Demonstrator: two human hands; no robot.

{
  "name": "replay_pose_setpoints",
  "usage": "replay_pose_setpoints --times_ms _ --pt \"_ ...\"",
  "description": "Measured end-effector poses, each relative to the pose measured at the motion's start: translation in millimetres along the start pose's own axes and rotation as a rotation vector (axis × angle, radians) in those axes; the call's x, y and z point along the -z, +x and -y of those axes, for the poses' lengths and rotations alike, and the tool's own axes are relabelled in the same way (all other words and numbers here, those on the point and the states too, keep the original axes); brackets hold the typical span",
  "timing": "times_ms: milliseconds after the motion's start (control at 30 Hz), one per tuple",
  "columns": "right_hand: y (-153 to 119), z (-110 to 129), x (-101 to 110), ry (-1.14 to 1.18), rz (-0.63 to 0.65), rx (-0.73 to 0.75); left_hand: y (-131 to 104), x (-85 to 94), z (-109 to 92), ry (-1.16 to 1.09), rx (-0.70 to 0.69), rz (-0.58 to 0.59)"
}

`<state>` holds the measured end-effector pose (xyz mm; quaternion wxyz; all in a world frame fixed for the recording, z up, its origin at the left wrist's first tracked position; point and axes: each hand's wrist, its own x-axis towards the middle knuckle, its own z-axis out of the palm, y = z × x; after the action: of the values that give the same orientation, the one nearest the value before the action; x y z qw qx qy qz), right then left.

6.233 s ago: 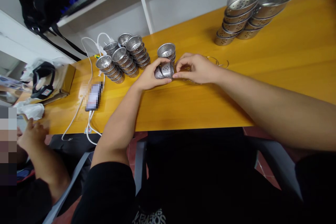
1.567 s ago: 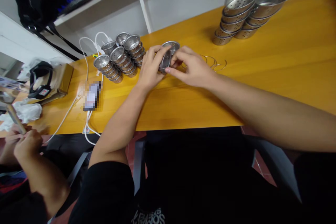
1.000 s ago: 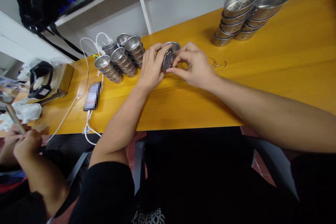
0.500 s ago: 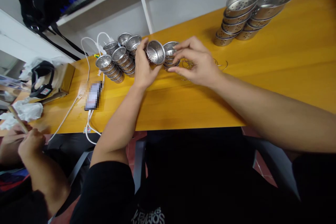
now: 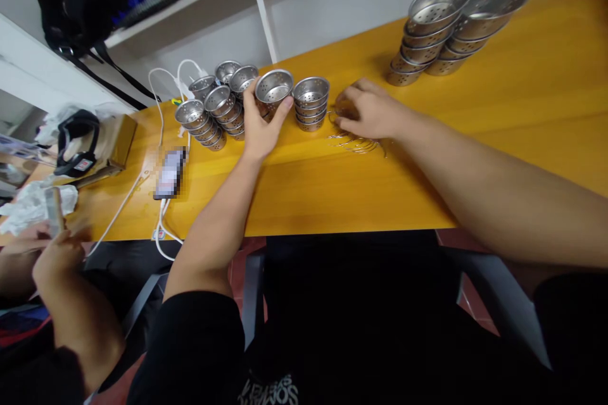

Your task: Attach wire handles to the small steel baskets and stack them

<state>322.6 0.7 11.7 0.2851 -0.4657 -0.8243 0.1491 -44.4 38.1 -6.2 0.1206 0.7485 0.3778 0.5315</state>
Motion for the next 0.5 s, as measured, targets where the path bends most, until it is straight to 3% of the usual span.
replay_pose_setpoints --times_ms 100,200,367,500 --pt "-2.3 16.4 -6.2 0.164 -0.072 0.142 0.3 -6.1 3.6 -0.055 0.019 -0.013" --pt "-4.0 30.8 -11.1 0.283 -0.036 0.252 -0.2 -9.2 8.0 -0.080 -0.007 0.017" --pt "-7.3 42.2 -16.3 0.322 0.001 0.284 -2.8 -7.3 4.9 -0.074 -0.042 0.083" --pt "-12.9 53.3 -12.5 0.276 -0.065 0.264 -4.6 -6.4 -15.6 0.023 -0.016 0.145"
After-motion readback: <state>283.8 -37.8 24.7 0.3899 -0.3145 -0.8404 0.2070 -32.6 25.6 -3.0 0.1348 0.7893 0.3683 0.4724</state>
